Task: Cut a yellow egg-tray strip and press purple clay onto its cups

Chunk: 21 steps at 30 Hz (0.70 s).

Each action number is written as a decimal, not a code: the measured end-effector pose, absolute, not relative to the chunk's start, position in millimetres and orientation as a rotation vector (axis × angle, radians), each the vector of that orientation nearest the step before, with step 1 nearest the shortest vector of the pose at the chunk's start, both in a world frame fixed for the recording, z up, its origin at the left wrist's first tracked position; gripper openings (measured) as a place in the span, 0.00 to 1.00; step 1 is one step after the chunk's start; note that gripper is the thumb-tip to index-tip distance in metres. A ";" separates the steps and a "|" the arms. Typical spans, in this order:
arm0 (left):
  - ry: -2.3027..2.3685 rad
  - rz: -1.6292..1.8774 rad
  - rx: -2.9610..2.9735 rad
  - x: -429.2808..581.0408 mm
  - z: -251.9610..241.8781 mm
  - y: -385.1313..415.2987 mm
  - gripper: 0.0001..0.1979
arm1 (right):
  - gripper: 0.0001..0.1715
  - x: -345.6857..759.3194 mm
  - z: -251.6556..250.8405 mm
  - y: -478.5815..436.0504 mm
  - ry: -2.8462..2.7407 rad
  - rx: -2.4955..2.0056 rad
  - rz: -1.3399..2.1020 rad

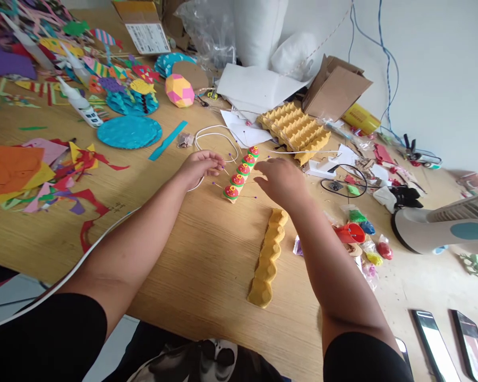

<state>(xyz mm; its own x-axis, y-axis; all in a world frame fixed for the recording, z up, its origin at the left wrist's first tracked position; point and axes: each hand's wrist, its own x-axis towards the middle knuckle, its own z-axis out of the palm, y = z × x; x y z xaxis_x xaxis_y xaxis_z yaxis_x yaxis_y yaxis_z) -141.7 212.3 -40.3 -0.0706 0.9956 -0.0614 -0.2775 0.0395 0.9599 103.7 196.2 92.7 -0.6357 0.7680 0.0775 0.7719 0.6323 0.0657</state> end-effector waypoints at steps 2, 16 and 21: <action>1.107 1.445 0.903 -141.7 -41.2 214.9 0.09 | 0.13 127.2 102.3 172.6 -2.662 -1.292 -0.157; 1.804 0.942 2.046 -151.9 -65.5 216.3 0.12 | 0.12 242.0 33.3 -9.2 -2.112 -1.273 -0.088; 1.739 0.866 2.156 -152.2 -72.4 219.2 0.13 | 0.17 248.0 9.2 -27.7 -2.061 -1.201 -0.134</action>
